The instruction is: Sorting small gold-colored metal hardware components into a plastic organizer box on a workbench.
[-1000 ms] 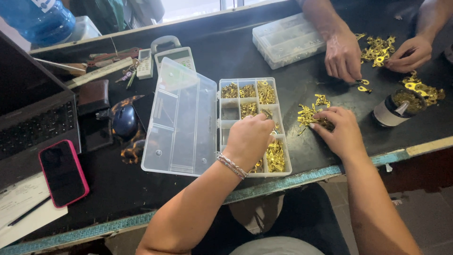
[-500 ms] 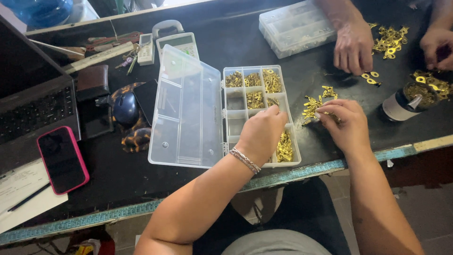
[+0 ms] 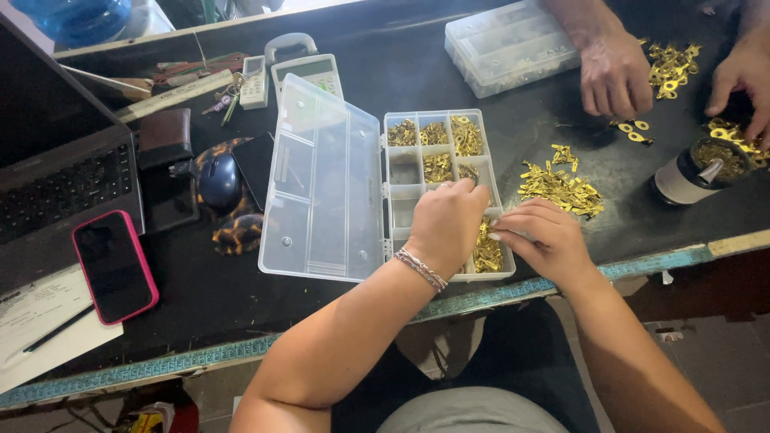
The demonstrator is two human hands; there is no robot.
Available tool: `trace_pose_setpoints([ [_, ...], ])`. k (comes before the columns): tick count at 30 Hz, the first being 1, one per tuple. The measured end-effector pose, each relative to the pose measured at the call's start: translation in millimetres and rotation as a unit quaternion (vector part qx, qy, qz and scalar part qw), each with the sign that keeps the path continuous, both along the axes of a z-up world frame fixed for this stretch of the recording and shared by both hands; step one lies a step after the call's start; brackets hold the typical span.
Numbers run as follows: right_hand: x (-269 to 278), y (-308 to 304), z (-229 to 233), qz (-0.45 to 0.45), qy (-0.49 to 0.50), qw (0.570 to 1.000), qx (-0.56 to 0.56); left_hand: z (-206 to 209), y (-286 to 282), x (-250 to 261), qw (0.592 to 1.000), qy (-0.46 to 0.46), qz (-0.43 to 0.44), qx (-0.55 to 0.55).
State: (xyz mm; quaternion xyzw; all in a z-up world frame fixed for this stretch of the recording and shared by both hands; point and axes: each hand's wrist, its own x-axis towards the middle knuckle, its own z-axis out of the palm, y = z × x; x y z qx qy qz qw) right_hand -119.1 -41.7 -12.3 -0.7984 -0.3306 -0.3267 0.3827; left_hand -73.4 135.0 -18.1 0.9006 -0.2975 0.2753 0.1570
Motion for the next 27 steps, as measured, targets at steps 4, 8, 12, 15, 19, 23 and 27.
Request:
trace_pose_setpoints([
  [4, 2.6, -9.4, -10.0, -0.004, 0.017, 1.0, 0.008, 18.1, 3.9, 2.5, 1.0, -0.002, -0.024, -0.005],
  [8, -0.5, -17.7, -12.9, -0.048, 0.052, 0.997, 0.041, 62.2, 13.8, -17.9, 0.966, 0.172, -0.155, -0.114],
  [12, -2.0, -24.2, -14.2, -0.076, 0.113, 0.987, 0.079, 43.1, 8.4, -8.7, 0.946, 0.258, -0.168, -0.097],
  [15, -4.2, -27.7, -18.0, -0.071, 0.153, 0.976, 0.14, 44.2, 7.7, -5.2, 0.945, 0.261, -0.171, -0.101],
  [19, -0.6, -37.8, -31.8, -0.046, 0.197, 0.96, 0.196, 51.4, 7.3, -8.5, 0.94, 0.252, -0.198, -0.119],
  [23, 2.1, -41.3, -36.3, -0.012, 0.24, 0.943, 0.231, 47.6, 5.2, -7.2, 0.919, 0.269, -0.237, -0.166],
  [27, 6.2, -43.9, -42.3, 0.034, 0.274, 0.927, 0.253, 44.3, 5.2, -4.7, 0.886, 0.319, -0.252, -0.223],
])
